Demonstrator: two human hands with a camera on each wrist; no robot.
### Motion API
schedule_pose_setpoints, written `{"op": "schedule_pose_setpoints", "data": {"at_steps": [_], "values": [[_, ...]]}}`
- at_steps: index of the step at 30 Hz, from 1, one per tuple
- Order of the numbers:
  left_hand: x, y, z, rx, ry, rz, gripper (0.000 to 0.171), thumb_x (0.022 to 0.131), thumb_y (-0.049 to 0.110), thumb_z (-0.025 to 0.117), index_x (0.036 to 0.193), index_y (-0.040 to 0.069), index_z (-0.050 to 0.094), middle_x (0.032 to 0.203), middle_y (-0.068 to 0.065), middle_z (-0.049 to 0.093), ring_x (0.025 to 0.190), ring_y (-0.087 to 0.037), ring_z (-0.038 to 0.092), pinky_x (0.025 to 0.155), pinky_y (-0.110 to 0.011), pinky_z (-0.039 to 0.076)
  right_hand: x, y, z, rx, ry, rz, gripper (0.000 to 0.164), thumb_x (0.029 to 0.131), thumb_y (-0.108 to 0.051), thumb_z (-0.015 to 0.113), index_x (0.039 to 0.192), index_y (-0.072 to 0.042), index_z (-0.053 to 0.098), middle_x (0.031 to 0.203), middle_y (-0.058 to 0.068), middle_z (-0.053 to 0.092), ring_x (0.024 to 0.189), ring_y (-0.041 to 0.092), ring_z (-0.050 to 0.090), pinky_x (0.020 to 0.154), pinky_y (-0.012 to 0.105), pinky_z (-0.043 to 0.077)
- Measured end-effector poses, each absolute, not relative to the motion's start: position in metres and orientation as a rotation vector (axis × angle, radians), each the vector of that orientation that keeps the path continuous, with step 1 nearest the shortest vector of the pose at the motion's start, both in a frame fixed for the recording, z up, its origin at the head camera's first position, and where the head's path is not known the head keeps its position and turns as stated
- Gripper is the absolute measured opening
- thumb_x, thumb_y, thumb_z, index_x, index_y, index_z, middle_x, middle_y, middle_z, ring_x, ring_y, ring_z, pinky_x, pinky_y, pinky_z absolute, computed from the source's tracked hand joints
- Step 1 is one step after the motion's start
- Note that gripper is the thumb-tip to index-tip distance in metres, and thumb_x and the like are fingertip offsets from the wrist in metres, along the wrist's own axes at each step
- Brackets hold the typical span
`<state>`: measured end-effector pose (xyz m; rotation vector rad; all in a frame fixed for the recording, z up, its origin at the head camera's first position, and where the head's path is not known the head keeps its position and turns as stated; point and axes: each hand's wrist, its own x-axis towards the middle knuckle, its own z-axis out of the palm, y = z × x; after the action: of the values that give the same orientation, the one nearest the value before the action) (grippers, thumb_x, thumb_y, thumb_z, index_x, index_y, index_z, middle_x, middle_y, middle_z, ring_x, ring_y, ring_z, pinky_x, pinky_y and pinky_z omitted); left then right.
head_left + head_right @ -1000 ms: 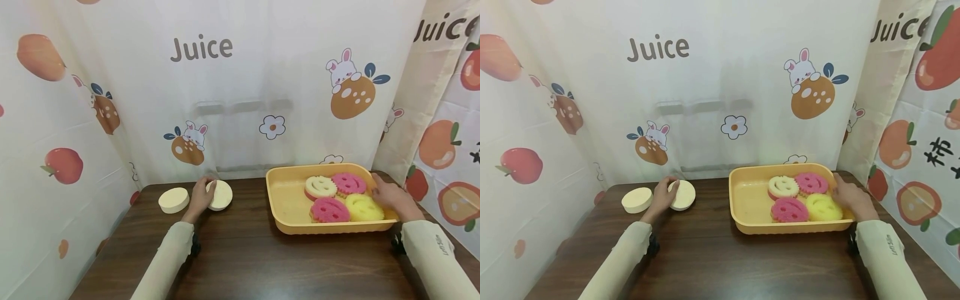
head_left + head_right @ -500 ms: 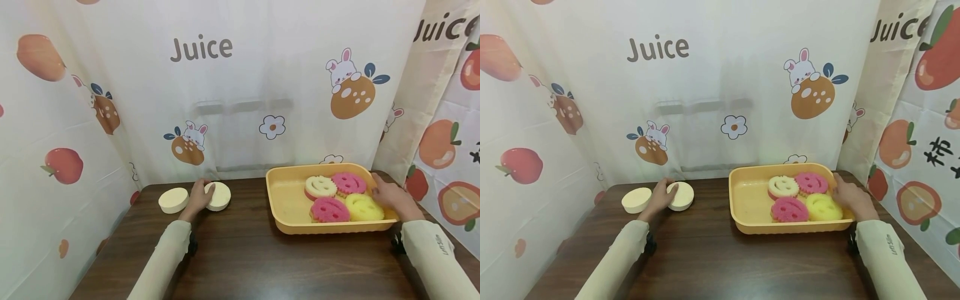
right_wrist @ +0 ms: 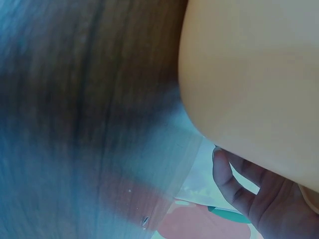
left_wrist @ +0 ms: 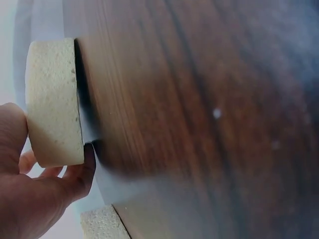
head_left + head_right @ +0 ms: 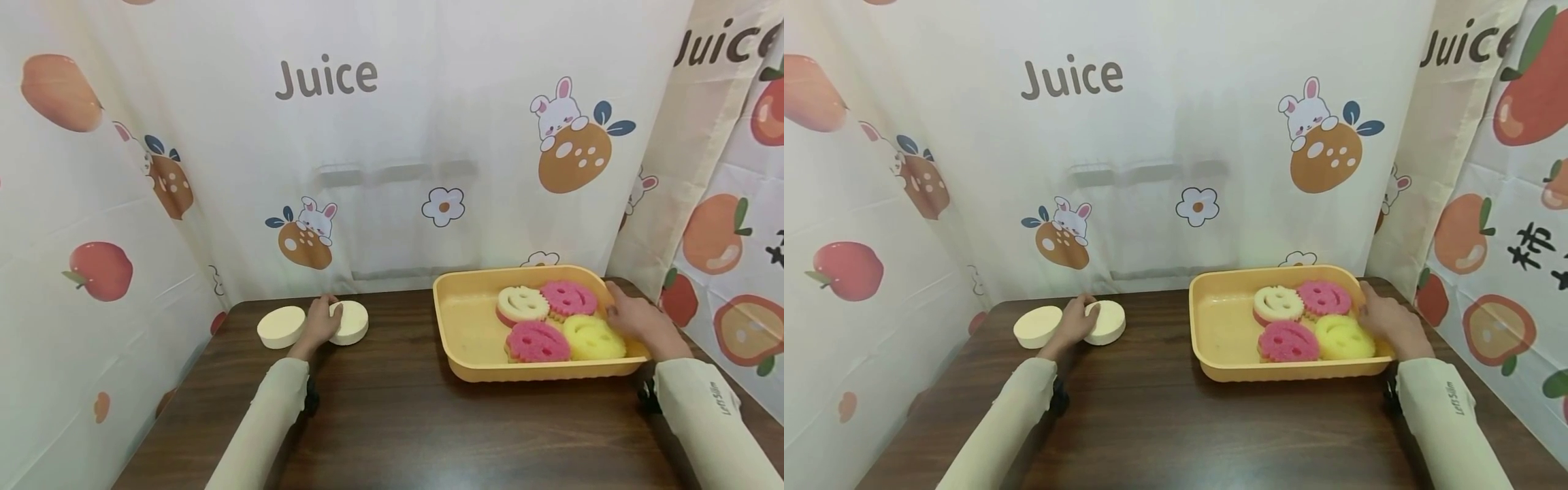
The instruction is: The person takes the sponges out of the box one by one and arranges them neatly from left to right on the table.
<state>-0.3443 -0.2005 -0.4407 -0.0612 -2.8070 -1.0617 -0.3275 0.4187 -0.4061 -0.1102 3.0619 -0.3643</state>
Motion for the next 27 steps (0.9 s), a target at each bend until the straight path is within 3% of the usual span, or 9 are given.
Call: {"op": "schedule_pose_setpoints", "data": {"at_steps": [6, 27], "values": [[-0.3446, -0.2021, -0.439, -0.052, -2.826, -1.004, 0.037, 0.104, 0.018, 0.043, 0.128, -0.009, 0.05, 0.131, -0.033, 0.049, 0.127, -0.046, 0.047, 0.107, -0.055, 0.04, -0.327, 0.4179, -0.4054, -0.1, 3.053, -0.351, 0.069, 0.099, -0.022, 0.043, 0.151, 0.009, 0.009, 0.124, 0.049, 0.046, 0.097, 0.058, 0.06, 0.075, 0.061, 0.049], [-0.3458, -0.2015, -0.4374, -0.127, -2.836, -0.841, 0.032, 0.102, 0.013, 0.046, 0.124, -0.009, 0.054, 0.122, -0.031, 0.056, 0.117, -0.049, 0.053, 0.1, -0.057, 0.043, -0.326, 0.4175, -0.4053, -0.09, 3.046, -0.363, 0.069, 0.1, -0.025, 0.042, 0.152, 0.008, 0.01, 0.127, 0.05, 0.044, 0.105, 0.061, 0.056, 0.076, 0.063, 0.048]]}}
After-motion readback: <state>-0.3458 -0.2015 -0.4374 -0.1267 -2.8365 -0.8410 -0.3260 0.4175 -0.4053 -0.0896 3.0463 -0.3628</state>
